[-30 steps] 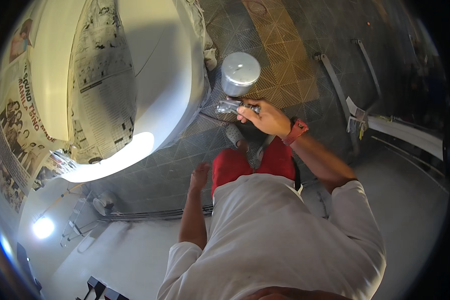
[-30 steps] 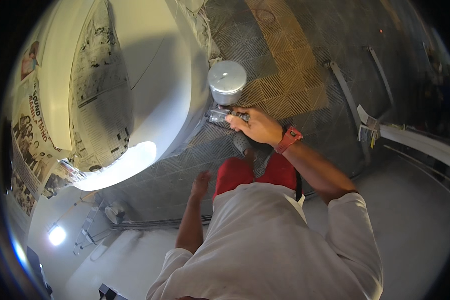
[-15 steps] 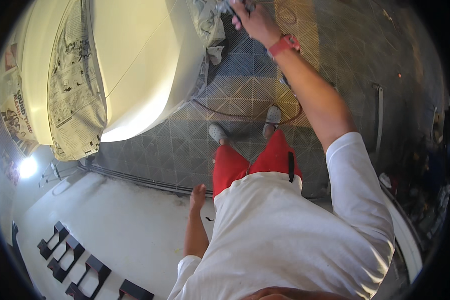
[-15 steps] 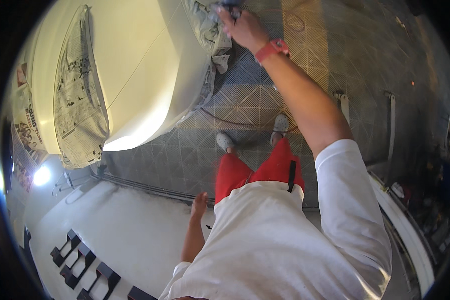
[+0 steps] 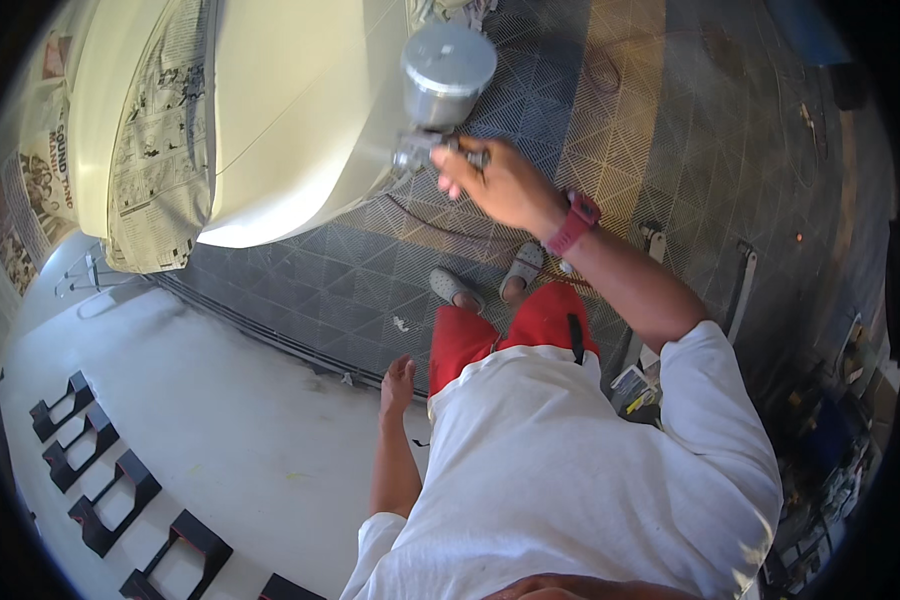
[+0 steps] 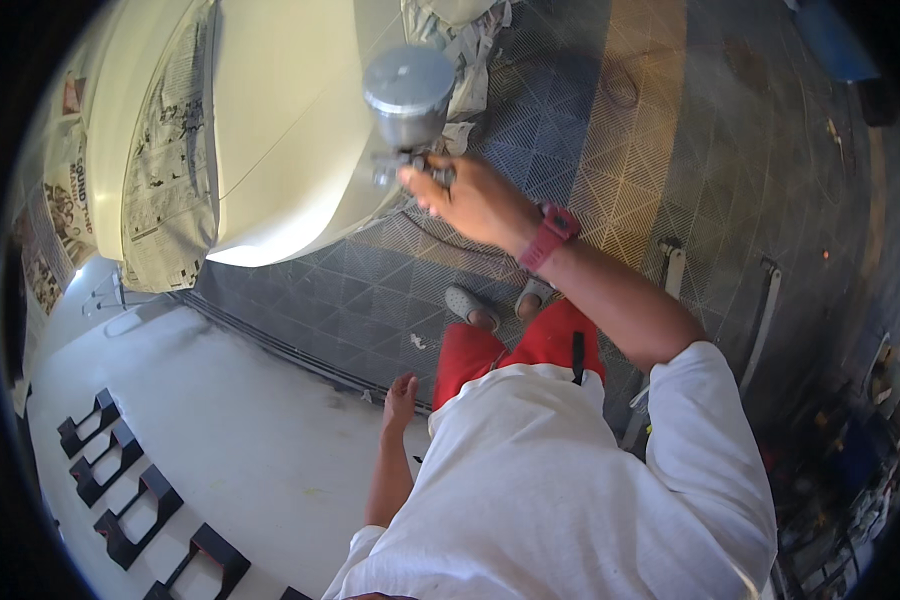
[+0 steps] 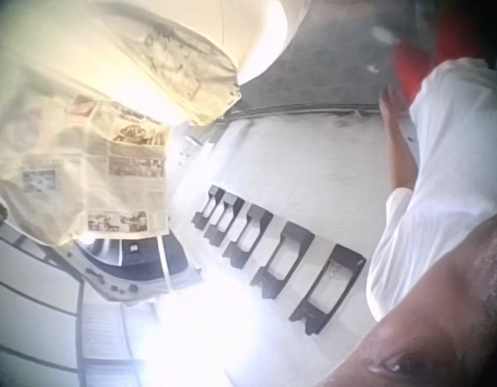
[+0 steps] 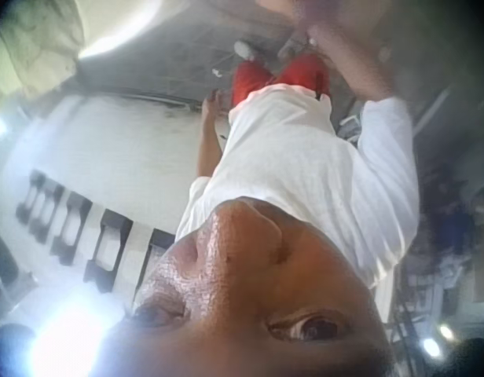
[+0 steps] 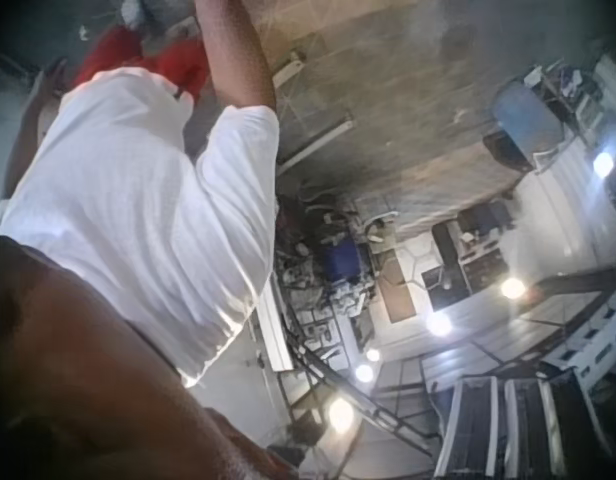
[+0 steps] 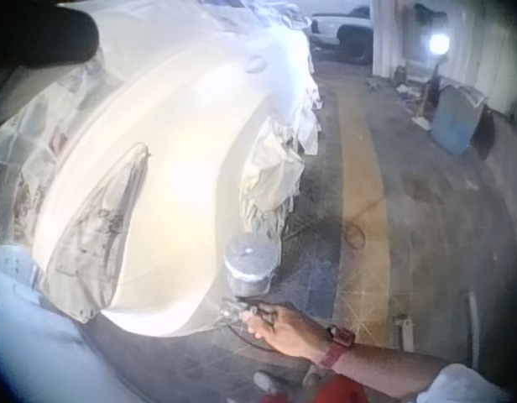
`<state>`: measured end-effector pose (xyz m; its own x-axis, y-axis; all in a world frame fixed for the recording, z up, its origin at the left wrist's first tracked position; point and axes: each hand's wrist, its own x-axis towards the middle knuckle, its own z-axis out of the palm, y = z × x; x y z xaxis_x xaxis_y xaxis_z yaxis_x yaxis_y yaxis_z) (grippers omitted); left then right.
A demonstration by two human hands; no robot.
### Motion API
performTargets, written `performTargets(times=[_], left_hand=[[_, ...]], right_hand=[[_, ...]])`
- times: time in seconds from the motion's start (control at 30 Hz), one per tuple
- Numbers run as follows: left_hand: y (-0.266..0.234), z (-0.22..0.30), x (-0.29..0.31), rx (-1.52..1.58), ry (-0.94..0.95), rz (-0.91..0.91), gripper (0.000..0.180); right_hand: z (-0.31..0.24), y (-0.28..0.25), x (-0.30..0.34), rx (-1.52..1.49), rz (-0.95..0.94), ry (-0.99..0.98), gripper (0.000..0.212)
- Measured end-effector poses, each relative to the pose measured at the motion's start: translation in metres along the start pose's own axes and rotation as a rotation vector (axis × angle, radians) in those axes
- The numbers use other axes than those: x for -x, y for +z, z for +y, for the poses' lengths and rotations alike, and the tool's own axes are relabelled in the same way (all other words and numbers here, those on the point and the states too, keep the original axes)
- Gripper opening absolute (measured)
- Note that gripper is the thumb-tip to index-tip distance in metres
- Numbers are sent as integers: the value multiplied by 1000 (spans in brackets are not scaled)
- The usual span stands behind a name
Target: The person uses a spray gun to apply white paint to the hood of a car. The car is partially masked with newspaper and plastic sheeting to protect adjacent areas. The person moves the spray gun in steady, overlapping passes across the surface.
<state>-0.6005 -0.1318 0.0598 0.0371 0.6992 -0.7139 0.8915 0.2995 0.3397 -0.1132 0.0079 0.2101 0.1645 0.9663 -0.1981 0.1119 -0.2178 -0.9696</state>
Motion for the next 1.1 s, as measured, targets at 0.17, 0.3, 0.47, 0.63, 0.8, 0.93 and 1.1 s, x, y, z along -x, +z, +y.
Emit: performTargets(times=[0.17, 0.3, 0.47, 0.63, 0.8, 0.93, 1.1], left_hand=[[16, 20, -2, 50, 47, -22, 45], [27, 14, 8, 38, -32, -15, 46], [38, -9, 30, 107, -85, 37, 46], [59, -39, 49, 141, -213, 19, 46], [73, -25, 49, 153, -236, -6, 44], [83, -3, 28, 209, -181, -3, 45], [84, 49, -7, 247, -70, 22, 46]], right_hand=[[-13, -21, -13, -34, -76, 92, 51], [-22, -80, -73, 126, 173, 74, 59], [-25, -168, -144, 186, 526, 15, 55], [-41, -197, -172, 202, 688, -27, 58], [-54, -150, -127, 145, 486, -183, 51], [-86, -76, -63, 91, 175, -21, 51], [-84, -4, -30, -147, -98, -147, 48]])
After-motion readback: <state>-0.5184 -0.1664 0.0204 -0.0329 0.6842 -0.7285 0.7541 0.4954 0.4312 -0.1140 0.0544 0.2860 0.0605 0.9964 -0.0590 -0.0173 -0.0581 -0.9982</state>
